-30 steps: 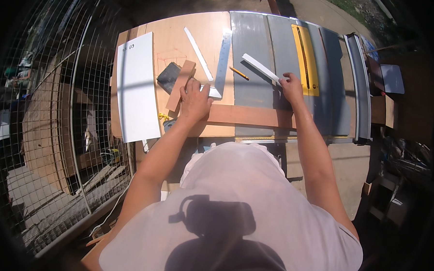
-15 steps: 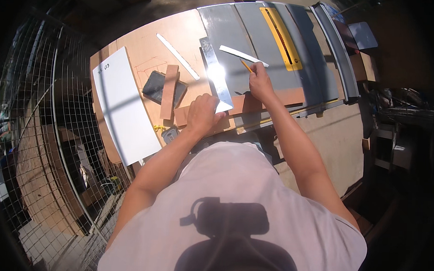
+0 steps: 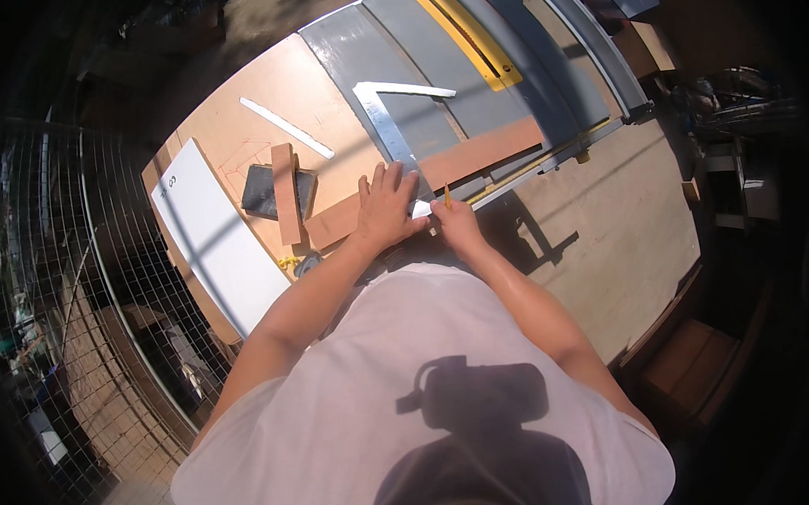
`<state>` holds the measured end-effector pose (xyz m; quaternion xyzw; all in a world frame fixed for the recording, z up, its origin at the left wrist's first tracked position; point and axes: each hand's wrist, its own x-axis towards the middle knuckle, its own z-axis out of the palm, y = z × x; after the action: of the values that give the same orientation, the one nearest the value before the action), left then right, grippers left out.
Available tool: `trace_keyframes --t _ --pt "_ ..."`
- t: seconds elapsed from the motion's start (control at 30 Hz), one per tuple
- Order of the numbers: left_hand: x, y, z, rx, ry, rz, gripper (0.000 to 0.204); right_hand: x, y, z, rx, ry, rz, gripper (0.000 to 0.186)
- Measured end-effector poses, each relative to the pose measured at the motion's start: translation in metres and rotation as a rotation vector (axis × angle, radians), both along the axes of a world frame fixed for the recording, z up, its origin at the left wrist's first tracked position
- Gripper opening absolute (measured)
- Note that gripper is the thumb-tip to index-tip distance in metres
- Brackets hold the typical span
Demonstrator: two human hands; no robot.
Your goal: The person measures and marks a wooden plank using a ruler and pencil, then uses a table saw to cut the plank into smaller pieces. The person handles the plank and tools directly, performing precise cuts.
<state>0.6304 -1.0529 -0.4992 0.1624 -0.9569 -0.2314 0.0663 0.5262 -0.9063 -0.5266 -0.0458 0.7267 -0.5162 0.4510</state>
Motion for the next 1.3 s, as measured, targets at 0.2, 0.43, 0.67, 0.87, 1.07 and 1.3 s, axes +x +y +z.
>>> trace_keyframes --t 0.2,0.43,0.67,0.87,1.07,1.3 --pt "0.002 -0.009 0.001 0.093 -0.076 -0.064 0.083 -0.001 0.004 -0.023 0.021 0.269 0.097 0.034" --pt "-0.002 -0.008 -0.004 0.074 -0.085 -0.067 0.085 -0.007 0.008 -0.03 0.02 0.354 0.13 0.033" --pt "0.001 -0.014 -0.018 0.041 -0.019 -0.092 0.095 -0.011 0.01 -0.012 -0.024 0.255 0.165 0.034" --pt "0.0 -0.014 -0.018 0.05 0.0 -0.098 0.094 -0.011 0.011 -0.019 -0.019 0.271 0.165 0.034" --pt "-0.001 -0.015 -0.015 0.07 -0.014 -0.096 0.091 -0.013 0.009 -0.015 -0.001 0.238 0.18 0.033" --pt "-0.001 -0.013 -0.009 0.09 -0.06 -0.093 0.087 -0.011 0.01 -0.019 -0.03 0.281 0.165 0.032"
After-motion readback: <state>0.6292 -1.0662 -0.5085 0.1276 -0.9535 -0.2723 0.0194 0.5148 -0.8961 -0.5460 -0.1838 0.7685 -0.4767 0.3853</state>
